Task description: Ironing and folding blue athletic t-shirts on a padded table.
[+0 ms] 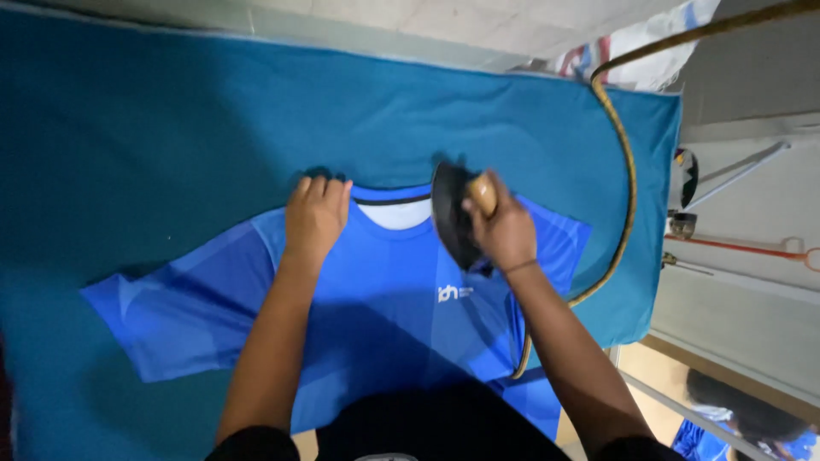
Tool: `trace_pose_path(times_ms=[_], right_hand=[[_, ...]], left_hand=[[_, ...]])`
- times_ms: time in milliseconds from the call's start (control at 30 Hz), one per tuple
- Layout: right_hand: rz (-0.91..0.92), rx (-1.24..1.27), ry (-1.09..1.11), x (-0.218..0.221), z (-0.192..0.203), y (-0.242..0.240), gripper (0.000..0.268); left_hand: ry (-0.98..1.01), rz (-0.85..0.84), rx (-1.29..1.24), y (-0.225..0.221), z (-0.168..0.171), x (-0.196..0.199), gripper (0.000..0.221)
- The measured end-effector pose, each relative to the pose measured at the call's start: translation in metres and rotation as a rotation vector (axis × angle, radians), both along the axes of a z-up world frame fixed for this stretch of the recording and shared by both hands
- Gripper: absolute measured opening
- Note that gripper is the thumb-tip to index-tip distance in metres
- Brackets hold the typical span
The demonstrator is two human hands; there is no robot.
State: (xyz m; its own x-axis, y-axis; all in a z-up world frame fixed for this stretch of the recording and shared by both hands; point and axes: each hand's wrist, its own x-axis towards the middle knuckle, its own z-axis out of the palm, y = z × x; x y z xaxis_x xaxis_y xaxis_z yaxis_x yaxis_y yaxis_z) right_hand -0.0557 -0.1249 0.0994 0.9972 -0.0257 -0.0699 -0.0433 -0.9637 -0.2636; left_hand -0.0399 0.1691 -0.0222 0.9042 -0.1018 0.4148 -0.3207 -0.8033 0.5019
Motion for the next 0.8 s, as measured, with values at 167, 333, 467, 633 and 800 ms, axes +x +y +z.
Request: trace_pose_path(times_ms=[167,333,467,633,800], right_hand=[[-0.011,0.02,-0.104,0.039,-0.006,-0.008,0.059],[-0.064,0.03,-0.073,0.049,0.001,-0.007,0.049],[0.164,0.146,-0.114,0.052,0.003,-0.003,0.051],[0.212,0.041,-0.002,0.07,-0.002,-0.014,0.055],[0.151,-0.001,-0.037,0.087,-0.005,-0.007,0.052]], left_hand=[[-0.024,-0.004,0.065,0.005,0.003,0.007,0.029],[0.007,0.026,0.082,0.001,0.007,0.009,0.028],[-0.015,0.009,0.054,0.002,0.0,0.016,0.027],[-0.046,-0.011,0.15,0.004,0.002,0.008,0.027],[0.04,0.062,0.066,-0.008,0.014,-0.001,0.036]])
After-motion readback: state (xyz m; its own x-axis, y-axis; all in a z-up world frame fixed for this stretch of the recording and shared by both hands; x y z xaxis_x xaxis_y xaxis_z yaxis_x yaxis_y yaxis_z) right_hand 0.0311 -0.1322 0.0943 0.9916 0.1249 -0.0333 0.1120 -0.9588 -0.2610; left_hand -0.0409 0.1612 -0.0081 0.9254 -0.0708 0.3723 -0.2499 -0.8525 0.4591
